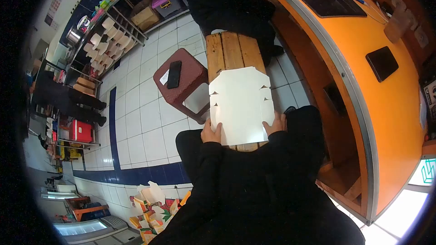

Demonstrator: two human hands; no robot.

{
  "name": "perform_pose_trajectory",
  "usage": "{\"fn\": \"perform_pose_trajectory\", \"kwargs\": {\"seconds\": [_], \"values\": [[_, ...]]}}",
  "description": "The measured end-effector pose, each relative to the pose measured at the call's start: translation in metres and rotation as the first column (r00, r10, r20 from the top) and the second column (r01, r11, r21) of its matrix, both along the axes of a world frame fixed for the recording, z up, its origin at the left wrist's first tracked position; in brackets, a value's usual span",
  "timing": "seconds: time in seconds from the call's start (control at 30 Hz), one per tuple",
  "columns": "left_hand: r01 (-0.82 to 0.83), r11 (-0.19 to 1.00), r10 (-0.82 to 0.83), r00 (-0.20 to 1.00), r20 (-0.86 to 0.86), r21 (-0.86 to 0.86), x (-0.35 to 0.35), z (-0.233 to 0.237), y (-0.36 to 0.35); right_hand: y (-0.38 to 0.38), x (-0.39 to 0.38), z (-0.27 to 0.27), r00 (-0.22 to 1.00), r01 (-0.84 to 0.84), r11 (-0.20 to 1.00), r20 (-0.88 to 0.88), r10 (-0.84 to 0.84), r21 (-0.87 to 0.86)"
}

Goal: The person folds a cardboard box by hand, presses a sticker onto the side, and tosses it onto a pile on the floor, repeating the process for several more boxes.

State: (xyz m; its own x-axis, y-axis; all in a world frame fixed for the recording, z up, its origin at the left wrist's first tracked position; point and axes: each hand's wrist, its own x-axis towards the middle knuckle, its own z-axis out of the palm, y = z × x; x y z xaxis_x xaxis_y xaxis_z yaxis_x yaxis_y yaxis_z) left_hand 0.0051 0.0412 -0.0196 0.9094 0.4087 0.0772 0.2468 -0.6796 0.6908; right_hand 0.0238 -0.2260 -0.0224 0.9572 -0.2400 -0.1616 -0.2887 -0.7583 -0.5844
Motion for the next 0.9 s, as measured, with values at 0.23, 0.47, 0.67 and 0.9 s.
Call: {"fn": "perform_pose_trajectory", "kwargs": {"seconds": [0.23,0.47,0.67,0.9], "values": [[-0.021,0.803,0.063,0.997,0.049,-0.596,0.015,-0.009,0.016,-0.002,0.001,-0.001,1.000,0.009,0.999,0.000,-0.009,0.033],[0.258,0.470,-0.229,0.959,0.166,-0.844,0.020,0.004,0.037,-0.011,0.023,-0.013,0.989,0.003,0.987,0.148,-0.027,0.159],[0.376,0.417,-0.197,0.926,0.322,-0.828,0.005,0.044,0.037,-0.018,0.029,0.073,0.942,-0.196,0.666,0.328,-0.077,0.720],[0.283,0.863,-0.216,0.956,0.199,-0.418,0.024,-0.030,0.033,-0.033,0.036,-0.029,0.895,-0.212,0.945,0.437,0.086,0.248]]}}
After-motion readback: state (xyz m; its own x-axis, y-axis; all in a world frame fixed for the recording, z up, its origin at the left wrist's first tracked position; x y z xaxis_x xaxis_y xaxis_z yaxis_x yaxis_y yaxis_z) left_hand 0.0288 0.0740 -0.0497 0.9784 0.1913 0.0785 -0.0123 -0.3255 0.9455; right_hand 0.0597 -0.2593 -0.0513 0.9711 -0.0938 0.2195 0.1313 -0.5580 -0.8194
